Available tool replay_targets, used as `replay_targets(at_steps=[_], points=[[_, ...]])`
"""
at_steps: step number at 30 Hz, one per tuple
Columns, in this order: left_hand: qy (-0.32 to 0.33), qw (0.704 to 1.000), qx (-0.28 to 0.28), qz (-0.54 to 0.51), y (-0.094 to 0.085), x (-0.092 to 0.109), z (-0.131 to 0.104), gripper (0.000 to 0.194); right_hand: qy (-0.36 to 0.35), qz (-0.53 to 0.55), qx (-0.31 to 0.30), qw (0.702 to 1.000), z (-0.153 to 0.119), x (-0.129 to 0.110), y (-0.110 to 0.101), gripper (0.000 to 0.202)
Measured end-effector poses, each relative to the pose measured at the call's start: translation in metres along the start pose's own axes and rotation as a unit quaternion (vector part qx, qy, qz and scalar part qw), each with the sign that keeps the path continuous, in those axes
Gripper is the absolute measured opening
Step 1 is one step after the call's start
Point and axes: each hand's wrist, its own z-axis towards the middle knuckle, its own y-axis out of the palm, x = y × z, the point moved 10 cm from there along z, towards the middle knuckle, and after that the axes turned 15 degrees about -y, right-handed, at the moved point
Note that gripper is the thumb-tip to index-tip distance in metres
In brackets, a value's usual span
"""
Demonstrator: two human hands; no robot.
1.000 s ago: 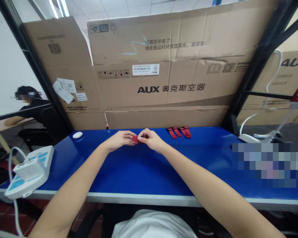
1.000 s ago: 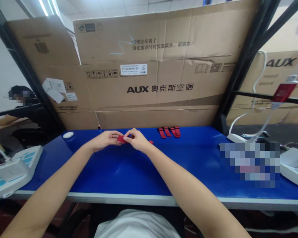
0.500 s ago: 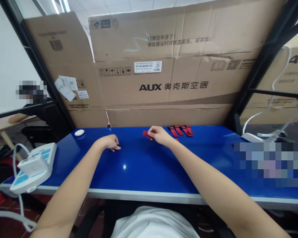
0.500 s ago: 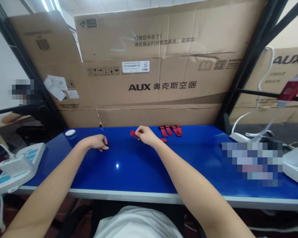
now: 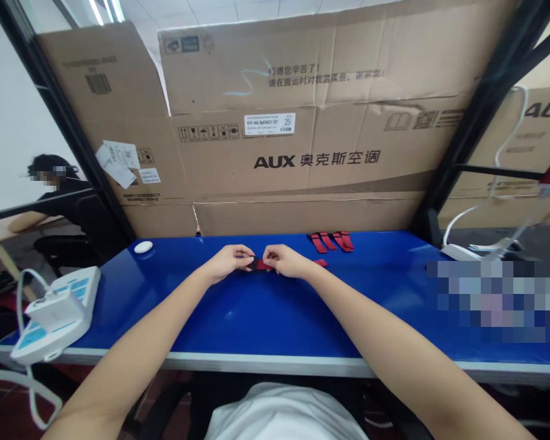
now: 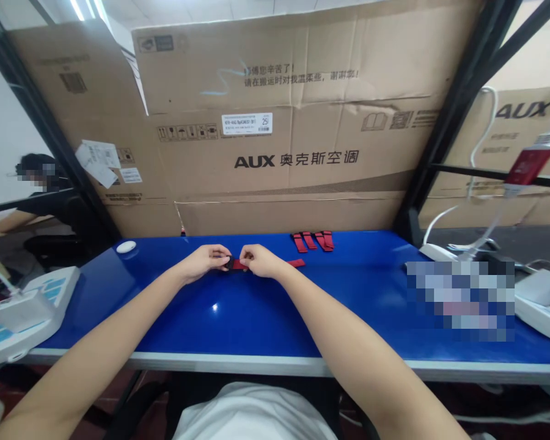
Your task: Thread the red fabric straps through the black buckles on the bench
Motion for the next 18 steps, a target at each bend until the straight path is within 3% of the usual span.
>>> replay_targets(at_steps=[6, 12, 18], points=[[0.020, 0.999, -0.035, -0.022, 0.004, 0.006, -0.006, 0.033, -0.072, 0.021, -0.010, 0.997, 0.001, -0.021, -0.009, 0.008], [0.035, 0.995, -0.063, -0.065, 0.009, 0.009, -0.006, 0.035, -0.083, 0.068, 0.000, 0.994, 0.003, -0.022, -0.010, 0.017], [0.031, 0.990, -0.051, -0.131, 0.014, 0.010, -0.008, 0.041, -0.053, 0.227, 0.118, 0.965, 0.006, -0.014, -0.014, 0.024]])
